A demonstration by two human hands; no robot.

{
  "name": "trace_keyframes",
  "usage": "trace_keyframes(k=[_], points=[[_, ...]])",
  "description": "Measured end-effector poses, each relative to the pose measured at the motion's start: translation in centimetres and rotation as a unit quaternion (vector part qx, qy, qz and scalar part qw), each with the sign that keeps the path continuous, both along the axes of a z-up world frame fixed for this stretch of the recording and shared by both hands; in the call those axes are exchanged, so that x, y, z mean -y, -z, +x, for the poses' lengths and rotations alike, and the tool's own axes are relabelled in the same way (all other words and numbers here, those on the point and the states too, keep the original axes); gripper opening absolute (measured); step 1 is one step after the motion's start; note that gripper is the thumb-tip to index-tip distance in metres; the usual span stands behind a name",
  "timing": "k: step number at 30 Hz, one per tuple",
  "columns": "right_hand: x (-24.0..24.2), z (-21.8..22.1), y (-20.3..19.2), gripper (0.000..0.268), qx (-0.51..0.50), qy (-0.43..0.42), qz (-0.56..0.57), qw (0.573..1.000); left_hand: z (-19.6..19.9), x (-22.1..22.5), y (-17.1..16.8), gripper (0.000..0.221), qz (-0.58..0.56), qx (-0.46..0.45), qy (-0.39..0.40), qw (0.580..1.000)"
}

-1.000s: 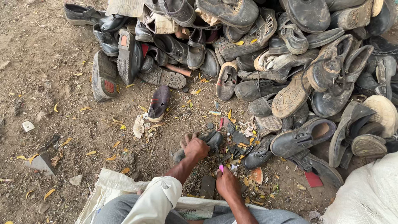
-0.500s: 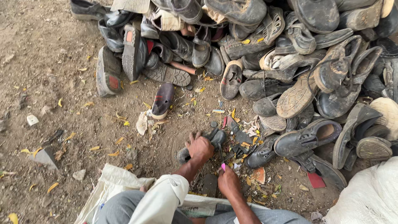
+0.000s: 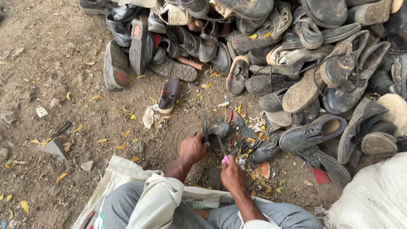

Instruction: The person sits on the ground using a small blade to scrape, clean, and repair various used shoes and sandals taken from a large pile.

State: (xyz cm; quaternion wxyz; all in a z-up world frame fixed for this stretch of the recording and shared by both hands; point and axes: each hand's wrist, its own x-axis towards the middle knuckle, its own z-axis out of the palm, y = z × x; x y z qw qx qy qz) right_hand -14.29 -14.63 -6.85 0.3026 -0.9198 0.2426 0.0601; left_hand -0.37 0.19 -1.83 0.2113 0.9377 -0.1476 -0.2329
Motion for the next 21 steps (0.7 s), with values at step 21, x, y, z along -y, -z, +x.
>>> trace_keyframes(k=[21], points=[[-1.9,4.8,5.0,0.033,-0.044,-0.031,-0.027,0.998,-0.4,-0.4,0.4,0.038,-0.036,0.144,0.090,0.985]])
